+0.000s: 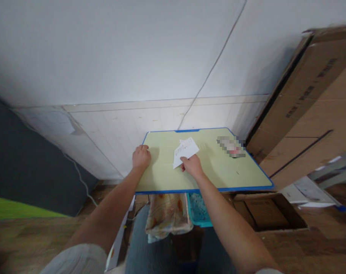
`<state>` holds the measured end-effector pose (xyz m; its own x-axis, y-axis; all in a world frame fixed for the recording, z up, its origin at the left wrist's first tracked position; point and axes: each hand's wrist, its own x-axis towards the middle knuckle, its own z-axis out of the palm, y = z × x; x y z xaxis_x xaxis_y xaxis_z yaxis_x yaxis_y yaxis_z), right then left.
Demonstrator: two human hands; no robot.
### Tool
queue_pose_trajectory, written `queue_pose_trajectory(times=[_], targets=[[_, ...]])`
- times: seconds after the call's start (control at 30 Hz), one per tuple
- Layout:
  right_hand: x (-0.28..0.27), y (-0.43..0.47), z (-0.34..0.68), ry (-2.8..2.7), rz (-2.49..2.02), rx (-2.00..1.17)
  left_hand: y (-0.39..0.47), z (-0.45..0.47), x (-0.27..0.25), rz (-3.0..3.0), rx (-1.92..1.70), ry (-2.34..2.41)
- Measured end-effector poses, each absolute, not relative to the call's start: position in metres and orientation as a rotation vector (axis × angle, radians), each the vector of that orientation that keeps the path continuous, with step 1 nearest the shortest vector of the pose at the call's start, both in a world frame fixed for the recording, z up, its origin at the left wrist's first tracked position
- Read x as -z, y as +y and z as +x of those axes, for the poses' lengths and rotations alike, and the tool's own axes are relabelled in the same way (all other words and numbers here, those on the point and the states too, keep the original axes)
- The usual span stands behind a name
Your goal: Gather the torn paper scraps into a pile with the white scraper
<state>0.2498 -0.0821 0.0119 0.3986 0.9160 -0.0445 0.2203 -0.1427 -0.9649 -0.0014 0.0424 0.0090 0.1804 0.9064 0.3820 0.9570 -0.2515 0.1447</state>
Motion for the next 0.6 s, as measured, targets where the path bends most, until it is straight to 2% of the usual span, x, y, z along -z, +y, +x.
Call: queue_pose_trajectory(times=[0.13,0.3,0.6], targets=[[-0.008,-0.104,0.289,-0.860,-1.551,-0.781,0.020,0.005,-0.014,-2.384,0.478,-1.815],[0.003,-0.126,0.324,-0.661,-1.486,-0.697,-0.013,0.019,-0.009,-2.463,0.504,-1.885],[0.029,-0.127,0.324,-0.711,-1.452,-0.618,-0.030,0.033,-0.003,-2.432,0.523,-1.823]])
